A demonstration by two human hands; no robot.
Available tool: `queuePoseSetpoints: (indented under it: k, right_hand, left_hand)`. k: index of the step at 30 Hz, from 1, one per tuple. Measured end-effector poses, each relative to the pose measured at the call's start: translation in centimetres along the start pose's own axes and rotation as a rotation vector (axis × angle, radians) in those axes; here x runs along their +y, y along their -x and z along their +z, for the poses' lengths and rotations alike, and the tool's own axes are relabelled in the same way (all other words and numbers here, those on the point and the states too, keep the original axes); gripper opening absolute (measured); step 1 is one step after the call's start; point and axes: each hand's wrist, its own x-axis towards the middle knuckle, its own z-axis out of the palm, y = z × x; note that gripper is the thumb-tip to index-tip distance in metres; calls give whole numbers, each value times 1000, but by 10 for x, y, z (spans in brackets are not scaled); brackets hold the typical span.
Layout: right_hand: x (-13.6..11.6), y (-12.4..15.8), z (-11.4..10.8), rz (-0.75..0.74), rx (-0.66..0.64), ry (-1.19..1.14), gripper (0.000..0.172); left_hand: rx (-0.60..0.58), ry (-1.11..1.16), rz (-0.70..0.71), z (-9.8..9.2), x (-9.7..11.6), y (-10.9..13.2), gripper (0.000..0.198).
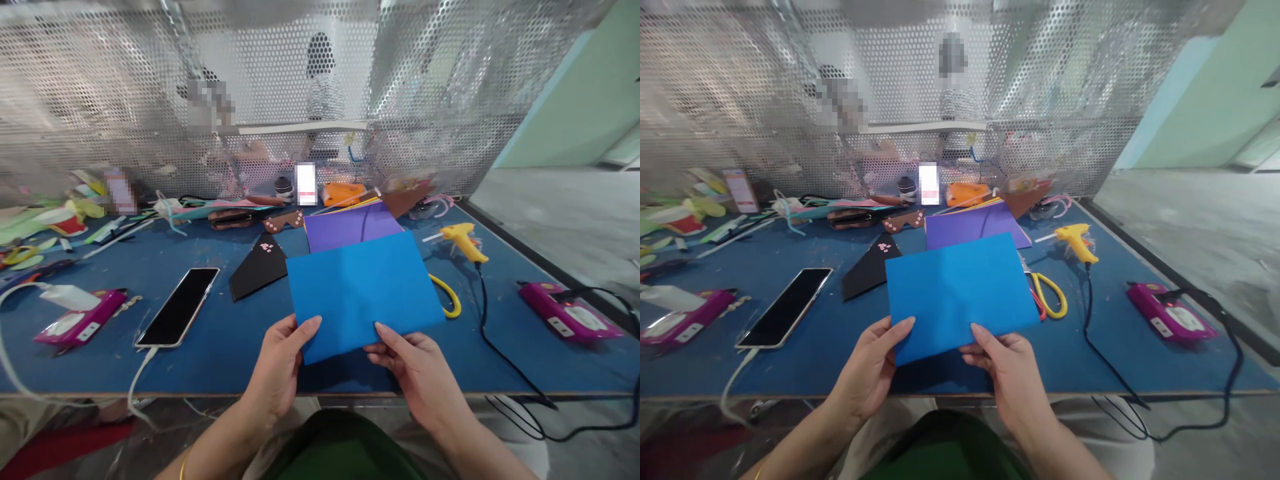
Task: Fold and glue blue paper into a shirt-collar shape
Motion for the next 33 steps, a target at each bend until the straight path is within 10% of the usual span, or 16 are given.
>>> queuePoseSetpoints:
  k: [33]
  right_hand:
    - [6, 15, -17, -95, 78, 177, 35]
  left_hand:
    - [27, 43, 126, 0, 21, -16, 26]
